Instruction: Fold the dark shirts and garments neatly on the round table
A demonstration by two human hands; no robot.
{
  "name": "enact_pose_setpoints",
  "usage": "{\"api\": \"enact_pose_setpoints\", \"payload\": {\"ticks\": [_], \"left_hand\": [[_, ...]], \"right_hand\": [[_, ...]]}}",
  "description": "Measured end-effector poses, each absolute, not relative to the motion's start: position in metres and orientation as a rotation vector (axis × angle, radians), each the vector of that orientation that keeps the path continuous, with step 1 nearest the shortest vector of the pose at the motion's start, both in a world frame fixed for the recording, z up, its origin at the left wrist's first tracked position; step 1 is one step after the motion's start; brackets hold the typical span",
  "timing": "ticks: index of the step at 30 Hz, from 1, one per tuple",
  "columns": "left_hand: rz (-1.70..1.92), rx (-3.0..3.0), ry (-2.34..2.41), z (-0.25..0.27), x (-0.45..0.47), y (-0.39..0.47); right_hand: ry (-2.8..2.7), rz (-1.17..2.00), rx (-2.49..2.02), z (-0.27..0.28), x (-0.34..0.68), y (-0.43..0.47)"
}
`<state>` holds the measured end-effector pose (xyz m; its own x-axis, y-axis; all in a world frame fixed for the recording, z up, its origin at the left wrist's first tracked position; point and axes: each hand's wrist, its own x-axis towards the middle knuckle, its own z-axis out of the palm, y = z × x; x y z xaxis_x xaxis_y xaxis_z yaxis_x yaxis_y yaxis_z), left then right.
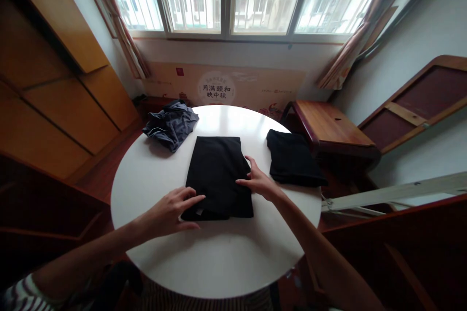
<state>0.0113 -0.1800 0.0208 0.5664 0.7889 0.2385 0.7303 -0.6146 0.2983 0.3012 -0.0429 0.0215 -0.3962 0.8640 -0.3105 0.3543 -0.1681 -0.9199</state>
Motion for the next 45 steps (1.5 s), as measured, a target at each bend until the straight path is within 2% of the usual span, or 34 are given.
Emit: {"api": "enact_pose_setpoints", "payload": {"ticks": [6, 8, 10, 11, 13, 16, 19, 27, 30, 32, 35, 37, 41, 45], "left_hand": [[0.565, 2.865, 1.144, 0.003, 0.016, -0.194], [0.586, 2.872, 1.098, 0.012, 0.016, -0.189], [0.641, 2.797, 1.091, 0.025, 0.019, -0.176], [0.674, 2.738, 1.111, 0.032, 0.022, -0.166], [0.691, 2.641, 1.153, 0.040, 0.032, -0.142], [0.535, 2.665, 1.063, 0.032, 0.054, -0.114], [0.352, 2.731, 0.913, 0.011, 0.068, -0.109], [0.232, 2.601, 0.542, 0.013, 0.067, -0.137], [0.354, 2.441, 0.574, 0.016, 0.063, -0.137], [0.581, 2.316, 0.811, 0.014, 0.054, -0.130], [0.980, 1.975, 1.302, 0.009, 0.029, -0.110], [1.114, 1.565, 1.500, 0.008, 0.011, -0.096], [1.127, 0.882, 1.471, 0.015, -0.008, -0.073], [0.989, 0.849, 1.349, 0.024, -0.003, -0.065]], "right_hand": [[-1.769, 1.513, -1.450, 0.028, 0.320, -0.042], [-1.950, 1.258, -1.518, 0.031, 0.317, -0.035], [-2.073, 0.807, -1.523, 0.035, 0.304, -0.026], [-2.108, 0.608, -1.466, 0.036, 0.292, -0.021], [-2.223, 0.411, -1.275, 0.036, 0.265, -0.010], [-2.511, 0.396, -1.150, 0.025, 0.226, 0.011], [-2.631, 0.380, -1.389, 0.005, 0.211, 0.038], [-2.479, 0.494, -1.596, -0.014, 0.217, 0.096], [-2.381, 0.520, -1.585, -0.013, 0.216, 0.097], [-2.149, 0.566, -1.574, -0.009, 0.222, 0.090], [-1.726, 0.789, -1.618, 0.000, 0.245, 0.070], [-1.567, 1.030, -1.678, 0.008, 0.263, 0.055], [-1.532, 1.509, -1.703, 0.023, 0.285, 0.032], [-1.629, 1.658, -1.660, 0.030, 0.281, 0.019]]}}
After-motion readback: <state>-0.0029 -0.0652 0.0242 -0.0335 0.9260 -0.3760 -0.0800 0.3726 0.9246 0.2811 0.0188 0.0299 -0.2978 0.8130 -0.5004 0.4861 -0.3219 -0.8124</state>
